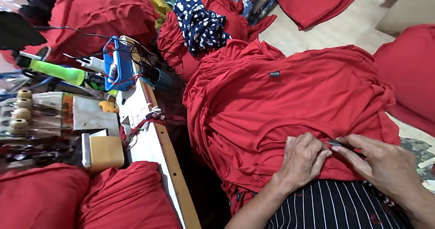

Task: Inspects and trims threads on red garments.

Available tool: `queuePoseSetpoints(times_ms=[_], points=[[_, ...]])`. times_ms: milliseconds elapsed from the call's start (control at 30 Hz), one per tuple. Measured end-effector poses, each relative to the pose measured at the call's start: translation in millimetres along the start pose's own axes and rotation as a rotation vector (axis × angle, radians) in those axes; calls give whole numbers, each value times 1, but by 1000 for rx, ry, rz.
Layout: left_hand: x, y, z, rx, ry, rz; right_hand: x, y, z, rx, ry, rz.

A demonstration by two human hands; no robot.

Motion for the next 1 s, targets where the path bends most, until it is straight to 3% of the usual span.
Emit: queuePoseSetpoints(times_ms=[333,567,800,1000], points=[[0,0,0,9,3,-2,-1,-4,-1,7,11,-6],[0,-17,-7,-5,307,-138,-3,-8,0,30,23,4],[-30,3,-2,-96,-34,128,1,-11,-1,55,59,7],[-22,3,-4,-83,-34,146,-3,-17,-1,70,30,3]])
Point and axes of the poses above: each hand's wrist, its own z-axis towards the middle knuckle, its own x-axis out of the palm, y = z × x, the point moved 8 cm from there along z, towards the middle knuckle, and after that the axes turned 4 degrees about y, right-handed, at the moved point
